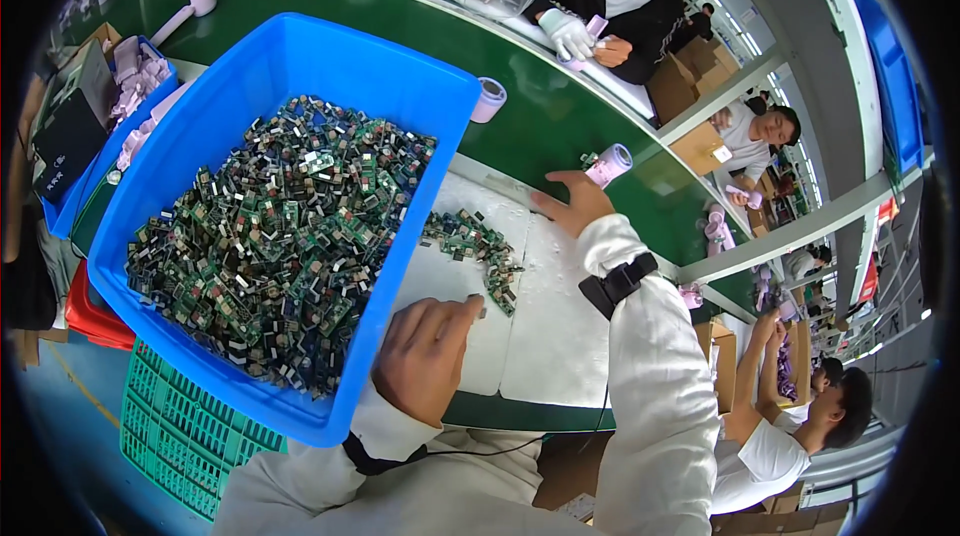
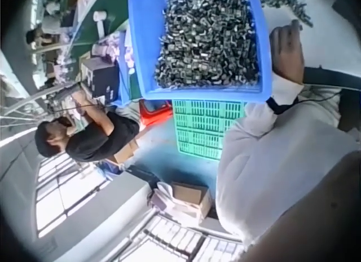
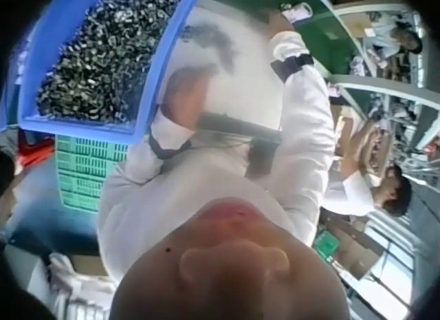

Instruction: The person picks up a circuit board and a fan handle, connects a wire to the board, and fits the board into the handle. After pressing the components together, the person sets the assembly aside and reaches for another set.

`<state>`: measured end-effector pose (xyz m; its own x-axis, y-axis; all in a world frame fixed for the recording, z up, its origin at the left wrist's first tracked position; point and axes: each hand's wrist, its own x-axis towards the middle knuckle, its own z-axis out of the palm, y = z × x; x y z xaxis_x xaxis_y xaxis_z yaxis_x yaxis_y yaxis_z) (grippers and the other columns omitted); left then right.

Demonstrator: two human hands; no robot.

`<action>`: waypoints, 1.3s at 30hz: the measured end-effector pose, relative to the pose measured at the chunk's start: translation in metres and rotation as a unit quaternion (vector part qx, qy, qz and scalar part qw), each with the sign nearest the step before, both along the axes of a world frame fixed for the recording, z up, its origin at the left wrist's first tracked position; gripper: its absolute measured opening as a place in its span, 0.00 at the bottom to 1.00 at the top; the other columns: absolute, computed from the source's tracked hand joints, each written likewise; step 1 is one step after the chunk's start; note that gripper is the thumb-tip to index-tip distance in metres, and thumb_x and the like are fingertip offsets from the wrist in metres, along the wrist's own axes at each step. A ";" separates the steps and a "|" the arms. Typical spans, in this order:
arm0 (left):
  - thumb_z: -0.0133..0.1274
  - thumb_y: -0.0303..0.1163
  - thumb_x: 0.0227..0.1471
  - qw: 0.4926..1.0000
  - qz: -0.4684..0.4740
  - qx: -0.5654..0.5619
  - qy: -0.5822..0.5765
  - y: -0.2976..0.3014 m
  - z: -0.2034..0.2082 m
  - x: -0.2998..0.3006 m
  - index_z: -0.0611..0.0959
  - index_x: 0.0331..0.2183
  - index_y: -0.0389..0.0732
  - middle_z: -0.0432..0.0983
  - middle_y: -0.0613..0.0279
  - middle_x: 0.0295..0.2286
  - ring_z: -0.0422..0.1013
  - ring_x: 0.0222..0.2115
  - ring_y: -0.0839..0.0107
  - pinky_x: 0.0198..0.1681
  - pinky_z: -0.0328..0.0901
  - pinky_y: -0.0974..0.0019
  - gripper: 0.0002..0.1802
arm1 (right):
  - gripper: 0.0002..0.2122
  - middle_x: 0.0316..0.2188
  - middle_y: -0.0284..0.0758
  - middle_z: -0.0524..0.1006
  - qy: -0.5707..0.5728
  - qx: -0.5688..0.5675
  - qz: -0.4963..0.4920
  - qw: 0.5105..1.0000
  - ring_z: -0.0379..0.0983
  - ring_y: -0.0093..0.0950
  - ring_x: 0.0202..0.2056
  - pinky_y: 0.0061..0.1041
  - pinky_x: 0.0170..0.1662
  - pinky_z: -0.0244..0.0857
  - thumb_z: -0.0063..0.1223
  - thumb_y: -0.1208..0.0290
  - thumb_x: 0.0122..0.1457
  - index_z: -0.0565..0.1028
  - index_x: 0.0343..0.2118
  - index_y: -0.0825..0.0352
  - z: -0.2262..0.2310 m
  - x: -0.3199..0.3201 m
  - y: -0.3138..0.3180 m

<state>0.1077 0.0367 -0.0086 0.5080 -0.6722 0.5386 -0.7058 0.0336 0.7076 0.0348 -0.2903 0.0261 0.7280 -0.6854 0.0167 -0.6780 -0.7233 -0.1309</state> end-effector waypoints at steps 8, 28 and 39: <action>0.59 0.21 0.51 0.999 0.003 0.045 -0.002 -0.004 0.010 -0.001 0.83 0.46 0.43 0.80 0.58 0.36 0.73 0.40 0.57 0.46 0.67 0.55 0.19 | 0.44 0.64 0.52 0.64 -0.158 -0.083 0.062 0.982 0.69 0.49 0.59 0.39 0.62 0.65 0.67 0.48 0.53 0.57 0.69 0.61 -0.029 0.111 -0.037; 0.62 0.20 0.50 0.995 -0.018 -0.040 0.088 0.003 0.005 0.000 0.85 0.43 0.40 0.82 0.56 0.34 0.77 0.36 0.54 0.42 0.70 0.57 0.16 | 0.32 0.47 0.37 0.77 -0.339 0.301 0.023 0.891 0.76 0.32 0.49 0.30 0.53 0.70 0.73 0.74 0.51 0.66 0.58 0.64 0.049 -0.053 0.014; 0.63 0.18 0.52 0.987 -0.113 0.034 0.107 0.004 0.018 -0.007 0.80 0.48 0.35 0.83 0.54 0.37 0.80 0.38 0.68 0.43 0.72 0.68 0.20 | 0.27 0.52 0.38 0.76 -0.174 0.186 0.023 0.967 0.75 0.35 0.49 0.28 0.51 0.70 0.68 0.83 0.47 0.78 0.54 0.62 0.062 -0.180 0.158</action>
<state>0.1005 0.0410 0.0090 0.4375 -0.8126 0.3851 -0.5205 0.1204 0.8453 -0.1457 -0.1327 0.0881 0.7519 -0.6588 0.0245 -0.5146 -0.6097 -0.6029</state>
